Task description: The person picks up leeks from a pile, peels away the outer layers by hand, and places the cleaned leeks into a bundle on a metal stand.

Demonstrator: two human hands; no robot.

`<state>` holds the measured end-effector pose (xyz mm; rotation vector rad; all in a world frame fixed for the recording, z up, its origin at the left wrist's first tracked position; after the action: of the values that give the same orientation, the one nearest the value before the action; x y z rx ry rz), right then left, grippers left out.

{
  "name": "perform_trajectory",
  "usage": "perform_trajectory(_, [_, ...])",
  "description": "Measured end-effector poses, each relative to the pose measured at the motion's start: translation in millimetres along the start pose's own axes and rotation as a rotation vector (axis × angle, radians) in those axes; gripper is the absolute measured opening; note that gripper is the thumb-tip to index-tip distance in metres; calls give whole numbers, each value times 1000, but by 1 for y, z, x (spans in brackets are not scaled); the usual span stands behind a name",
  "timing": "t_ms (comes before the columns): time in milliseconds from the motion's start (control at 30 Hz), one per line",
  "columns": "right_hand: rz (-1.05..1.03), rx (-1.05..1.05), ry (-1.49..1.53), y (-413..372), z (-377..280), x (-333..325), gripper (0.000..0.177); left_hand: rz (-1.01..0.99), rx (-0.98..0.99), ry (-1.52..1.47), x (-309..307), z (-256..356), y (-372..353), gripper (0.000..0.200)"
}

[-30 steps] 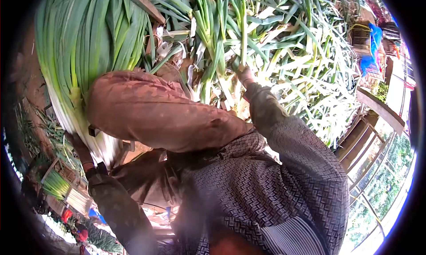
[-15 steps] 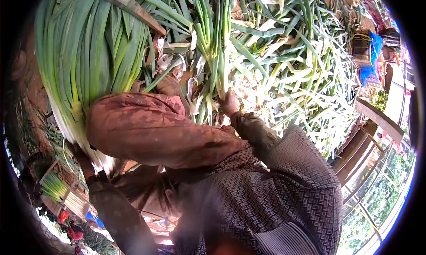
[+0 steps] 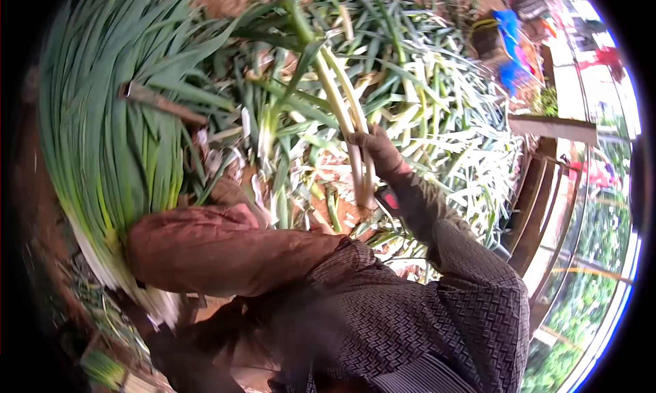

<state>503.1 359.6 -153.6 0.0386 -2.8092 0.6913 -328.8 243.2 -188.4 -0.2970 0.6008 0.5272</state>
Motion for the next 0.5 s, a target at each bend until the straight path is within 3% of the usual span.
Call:
perform_trajectory(100, [122, -71, 191, 15, 18, 5, 29, -35, 67, 111, -5, 6, 4, 61])
perform_trajectory(200, [109, 66, 307, 42, 69, -1, 24, -296, 252, 542, -31, -60, 59, 66])
perform_trajectory(233, [137, 50, 392, 44, 70, 5, 23, -138, 52, 470, -40, -35, 40, 64])
perform_trajectory(267, [35, -16, 592, 55, 82, 1, 21, 34, -132, 366, -25, 54, -9, 62])
perform_trajectory(300, [-5, -8, 727, 39, 58, 21, 21, 119, -59, 366, -22, 110, -29, 63])
perform_trajectory(333, [-36, -4, 862, 21, 29, 40, 22, 109, 88, 351, -24, 149, -37, 65])
perform_trajectory(433, [51, -30, 723, 44, 88, 0, 26, -87, 385, 224, 18, 270, -80, 71])
perform_trajectory(500, [95, -45, 527, 35, 91, 4, 27, -357, 345, 152, 75, 342, -118, 62])
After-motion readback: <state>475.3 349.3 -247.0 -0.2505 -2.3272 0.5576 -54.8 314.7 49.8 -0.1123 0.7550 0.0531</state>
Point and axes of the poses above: each hand's wrist, its own y-axis towards the middle knuckle, its own x-axis out of the palm, z = x × y, the point moved 6 cm from there along y, towards the middle knuckle, and after that the axes turned 6 degrees about -z, right-handed, at the moved point
